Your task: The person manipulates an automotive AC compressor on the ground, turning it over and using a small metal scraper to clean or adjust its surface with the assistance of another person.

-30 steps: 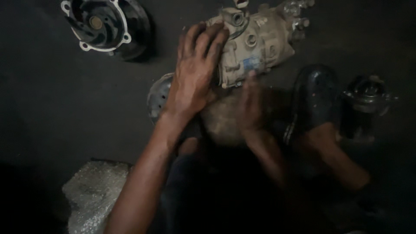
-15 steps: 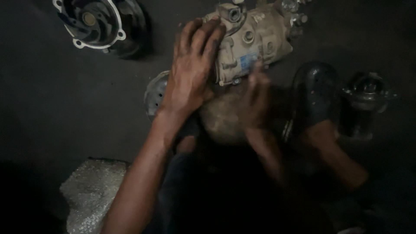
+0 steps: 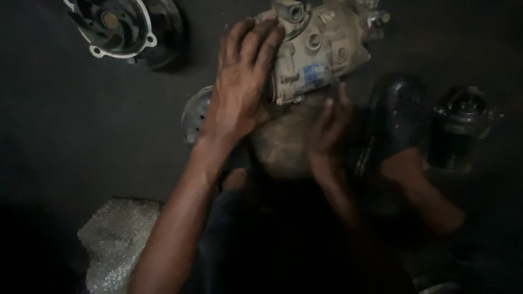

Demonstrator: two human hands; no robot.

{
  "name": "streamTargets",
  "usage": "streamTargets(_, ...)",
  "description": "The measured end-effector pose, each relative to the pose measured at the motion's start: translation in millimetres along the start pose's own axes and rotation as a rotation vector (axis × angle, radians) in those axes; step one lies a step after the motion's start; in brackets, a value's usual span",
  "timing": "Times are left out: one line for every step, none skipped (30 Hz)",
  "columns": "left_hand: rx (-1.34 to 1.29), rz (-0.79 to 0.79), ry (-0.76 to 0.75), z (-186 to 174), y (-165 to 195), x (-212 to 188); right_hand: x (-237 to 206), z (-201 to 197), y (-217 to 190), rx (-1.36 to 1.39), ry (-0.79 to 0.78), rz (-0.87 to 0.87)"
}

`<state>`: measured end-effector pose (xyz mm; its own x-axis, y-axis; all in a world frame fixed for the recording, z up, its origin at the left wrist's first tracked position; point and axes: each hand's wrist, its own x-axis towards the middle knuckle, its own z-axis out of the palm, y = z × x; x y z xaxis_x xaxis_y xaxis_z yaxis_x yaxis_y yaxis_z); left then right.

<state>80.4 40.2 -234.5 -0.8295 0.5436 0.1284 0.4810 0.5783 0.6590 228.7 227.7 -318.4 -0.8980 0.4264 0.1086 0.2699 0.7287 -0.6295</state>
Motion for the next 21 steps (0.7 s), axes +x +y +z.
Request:
streamTargets(-0.017, 0.006, 0.011, 0, 0, 0, 0, -2, -3, 0.025, -0.009, 0.014)
streamTargets(-0.02, -0.003, 0.011, 0, 1, 1, 3, -3, -5, 0.031, 0.023, -0.003)
streamTargets(-0.02, -0.012, 0.01, 1, 2, 2, 6, -5, -7, 0.04, 0.054, -0.018)
streamTargets(-0.016, -0.022, 0.01, 1, 2, 2, 8, -6, -10, 0.053, 0.085, -0.036)
streamTargets(-0.008, -0.018, 0.006, 1, 2, 3, 10, -7, -13, 0.08, 0.071, 0.013)
streamTargets(-0.002, -0.015, 0.002, 1, 3, 3, 10, -9, -15, 0.105, 0.056, 0.062)
streamTargets(-0.002, -0.01, 0.001, 1, 3, 3, 11, -11, -17, 0.125, 0.04, 0.108)
streamTargets(-0.005, -0.009, 0.006, 1, 2, 4, 11, -12, -19, 0.074, 0.024, 0.177)
streamTargets(-0.006, -0.009, 0.01, 1, 2, 4, 10, -13, -21, 0.027, 0.007, 0.247)
streamTargets(0.002, -0.007, 0.012, 1, 1, 4, 10, -13, -23, -0.013, -0.011, 0.317)
streamTargets(0.015, 0.012, 0.016, 1, 0, 5, 10, -13, -25, -0.078, -0.058, 0.174)
streamTargets(0.024, 0.033, 0.019, 1, -2, 5, 10, -13, -27, -0.147, -0.105, 0.032)
streamTargets(0.024, 0.052, 0.023, 1, -4, 6, 11, -14, -29, -0.222, -0.156, -0.108)
streamTargets(0.006, 0.043, 0.031, 0, -6, 8, 13, -13, -31, -0.137, -0.065, -0.07)
streamTargets(-0.007, 0.034, 0.039, 0, -8, 9, 16, -12, -33, -0.046, 0.027, -0.032)
streamTargets(-0.014, 0.025, 0.047, -1, -11, 11, 18, -12, -35, 0.052, 0.12, 0.004)
streamTargets(-0.005, 0.033, 0.04, -1, -13, 13, 20, -11, -38, 0.014, 0.043, -0.066)
streamTargets(-0.001, 0.04, 0.033, -2, -15, 14, 22, -12, -40, -0.029, -0.033, -0.136)
streamTargets(-0.004, 0.047, 0.026, -3, -17, 16, 24, -14, -43, -0.077, -0.111, -0.205)
streamTargets(-0.023, 0.036, 0.011, -3, -18, 18, 26, -14, -45, 0.01, -0.053, -0.097)
streamTargets(-0.039, 0.023, 0.0, -4, -19, 19, 28, -14, -47, 0.099, 0.004, 0.007)
